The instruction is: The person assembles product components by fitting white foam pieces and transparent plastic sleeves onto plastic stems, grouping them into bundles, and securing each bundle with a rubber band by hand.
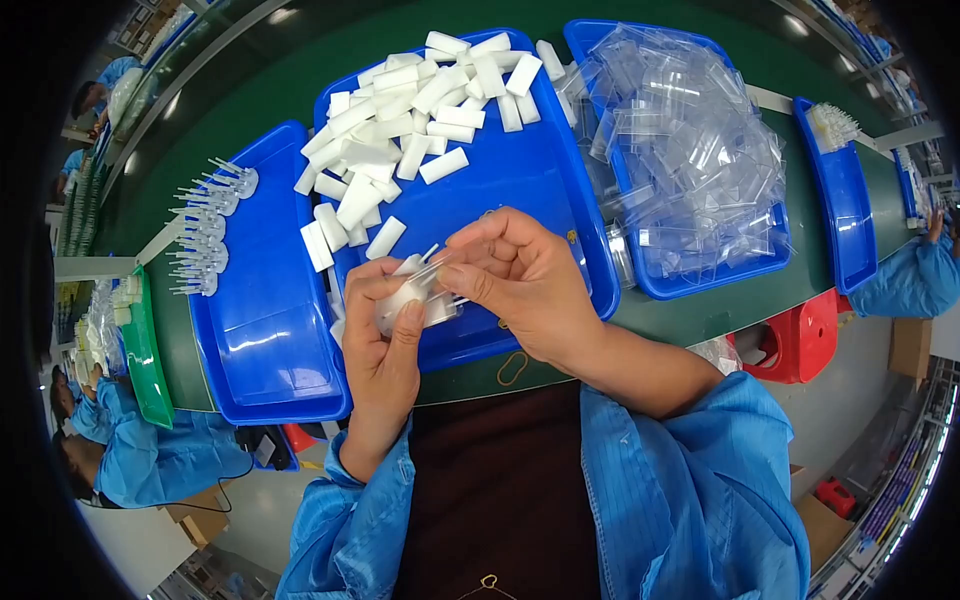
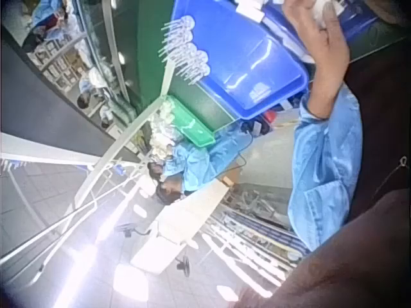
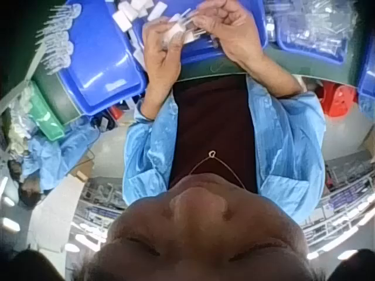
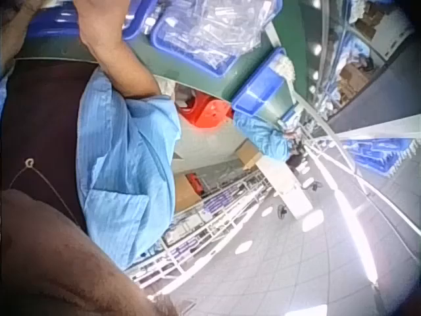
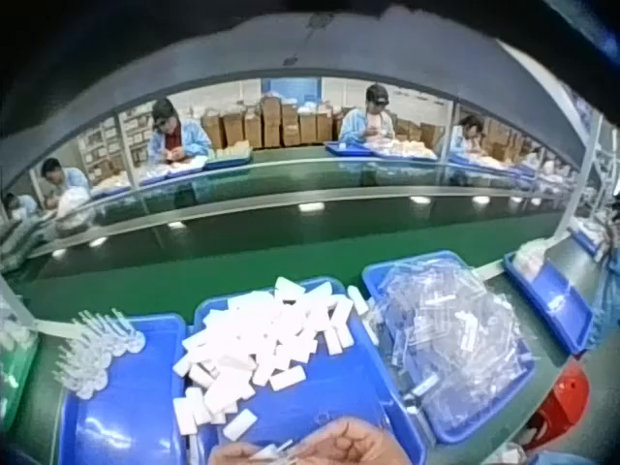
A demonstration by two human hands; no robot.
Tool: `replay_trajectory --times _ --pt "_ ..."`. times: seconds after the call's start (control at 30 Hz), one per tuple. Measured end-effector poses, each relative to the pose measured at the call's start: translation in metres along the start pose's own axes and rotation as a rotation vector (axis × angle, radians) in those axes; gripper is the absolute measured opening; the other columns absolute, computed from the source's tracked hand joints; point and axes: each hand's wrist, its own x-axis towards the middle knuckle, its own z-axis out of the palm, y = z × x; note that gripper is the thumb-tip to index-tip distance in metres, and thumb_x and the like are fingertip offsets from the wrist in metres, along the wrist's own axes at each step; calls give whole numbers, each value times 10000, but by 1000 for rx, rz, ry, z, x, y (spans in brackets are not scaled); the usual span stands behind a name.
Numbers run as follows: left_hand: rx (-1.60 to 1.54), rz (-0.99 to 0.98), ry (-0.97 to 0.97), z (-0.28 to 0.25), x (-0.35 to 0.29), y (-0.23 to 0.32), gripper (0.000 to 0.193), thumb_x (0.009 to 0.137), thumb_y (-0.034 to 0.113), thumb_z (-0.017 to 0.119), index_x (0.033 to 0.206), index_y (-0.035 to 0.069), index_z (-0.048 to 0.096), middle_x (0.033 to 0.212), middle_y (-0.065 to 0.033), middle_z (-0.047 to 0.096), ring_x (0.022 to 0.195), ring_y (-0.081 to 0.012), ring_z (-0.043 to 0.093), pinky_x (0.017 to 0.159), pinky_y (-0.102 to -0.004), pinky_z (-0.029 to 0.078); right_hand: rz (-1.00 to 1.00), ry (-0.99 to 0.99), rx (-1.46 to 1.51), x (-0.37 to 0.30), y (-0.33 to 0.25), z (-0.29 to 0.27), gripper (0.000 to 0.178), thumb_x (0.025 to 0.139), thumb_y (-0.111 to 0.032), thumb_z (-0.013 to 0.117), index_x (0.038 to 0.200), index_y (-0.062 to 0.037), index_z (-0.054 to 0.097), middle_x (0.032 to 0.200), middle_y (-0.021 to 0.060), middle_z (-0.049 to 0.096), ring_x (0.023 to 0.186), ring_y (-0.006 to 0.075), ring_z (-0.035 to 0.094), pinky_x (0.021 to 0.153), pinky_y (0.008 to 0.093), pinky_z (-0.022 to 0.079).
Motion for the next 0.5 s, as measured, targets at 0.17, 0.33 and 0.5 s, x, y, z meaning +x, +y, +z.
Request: replay_trajectory --times 0.17,0.33,0.5 --pt "83 12 8 2 0 1 143 881 130 565 988 37 554 1065 -148 463 962 -247 489 803 -320 404 -16 26 -40 0 -1 2 221 818 13 628 1010 -13 522 963 159 638 910 201 637 793 336 543" --pt "56 24 16 2 0 -1 137 904 147 532 972 29 551 1052 -151 464 957 -244 493 789 -316 410 -11 1 -62 0 -2 1 234 836 0 623 1043 4 515 961 125 628 902 146 627 790 238 519" --pt "-17 -32 36 4 -1 -2 160 926 173 502 957 23 547 1033 -150 471 932 -237 503 761 -304 416 -38 -20 -41 0 0 1 233 831 -2 630 1034 2 515 961 126 627 904 146 626 786 238 521"
